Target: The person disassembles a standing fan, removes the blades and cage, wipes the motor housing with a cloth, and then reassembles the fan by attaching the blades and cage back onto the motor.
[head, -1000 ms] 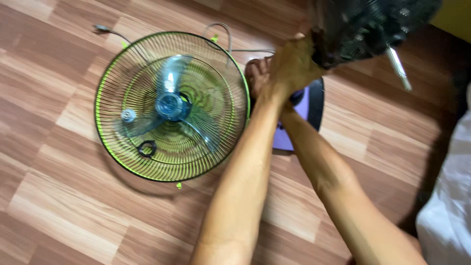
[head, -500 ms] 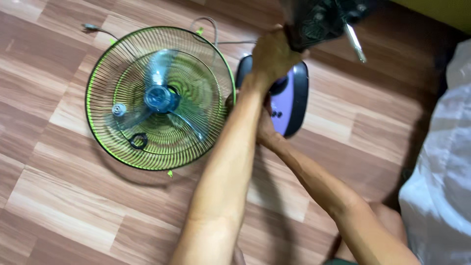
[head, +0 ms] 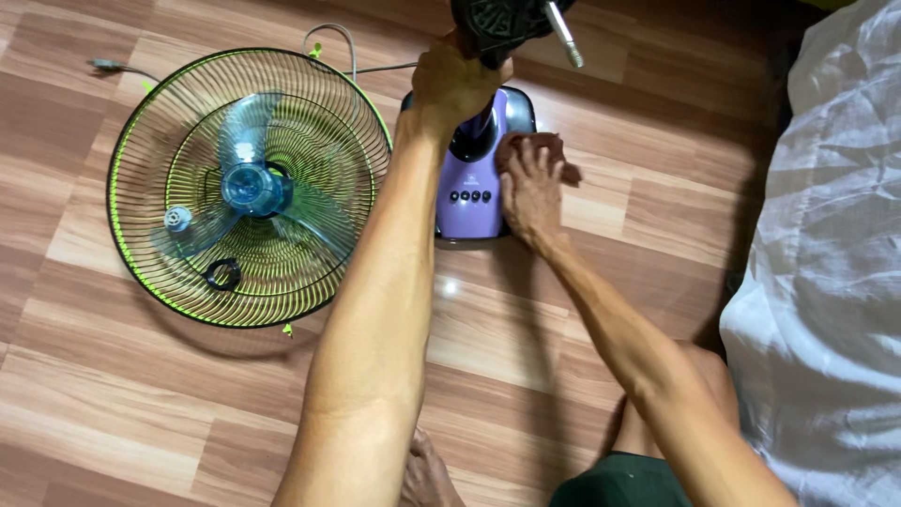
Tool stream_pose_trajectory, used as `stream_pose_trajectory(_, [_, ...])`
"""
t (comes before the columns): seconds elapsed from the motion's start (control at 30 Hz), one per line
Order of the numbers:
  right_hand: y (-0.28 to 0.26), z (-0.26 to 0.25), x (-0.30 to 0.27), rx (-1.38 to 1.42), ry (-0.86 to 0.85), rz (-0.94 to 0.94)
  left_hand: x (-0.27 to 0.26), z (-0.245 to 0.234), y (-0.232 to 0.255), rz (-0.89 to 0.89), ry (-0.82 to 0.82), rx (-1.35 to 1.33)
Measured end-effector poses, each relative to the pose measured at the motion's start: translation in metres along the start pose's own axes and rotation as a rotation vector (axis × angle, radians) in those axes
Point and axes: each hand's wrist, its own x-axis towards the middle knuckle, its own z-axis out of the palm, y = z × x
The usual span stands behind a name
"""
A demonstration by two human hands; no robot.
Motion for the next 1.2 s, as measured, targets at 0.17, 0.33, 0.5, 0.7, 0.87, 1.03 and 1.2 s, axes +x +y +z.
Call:
stream_pose_trajectory(0.17, [-0.056, 0.023, -0.010, -0.043, -0.027, -0.295, -0.008, -0.015, 0.009, -0.073, -0.030, -0.028])
stream_pose_trajectory(0.33, [-0.065, -0.011, 0.005, 0.134, -0.100, -0.299, -0.016, -0.031, 0.017, -0.089, -0.089, -0.047])
stream_pose_trajectory(0.5, [-0.047, -0.008, -0.023, 0.271, 0.222, -0.064, -0.014, -0.035, 0.018, -0.062, -0.061, -0.172])
stream_pose_trajectory(0.7, [0.001, 0.026, 0.048, 0.228, 0.101, -0.038, -0.011, -0.034, 0.021, -0.013, -0.073, -0.129])
stream_pose_trajectory(0.87, [0.028, 0.037, 0.079, 0.109, 0.030, 0.004, -0.017, -0.030, 0.021, 0.029, -0.019, -0.145])
stream_pose_trajectory(1.03, [-0.013, 0.033, -0.042, 0.232, 0.049, 0.015, -0.012, -0.030, 0.019, 0.080, 0.002, -0.057])
stream_pose_trajectory(1.2, [-0.010, 0.013, -0.055, 0.151, 0.041, -0.007, -0.009, -0.025, 0.016, -0.078, -0.070, -0.041])
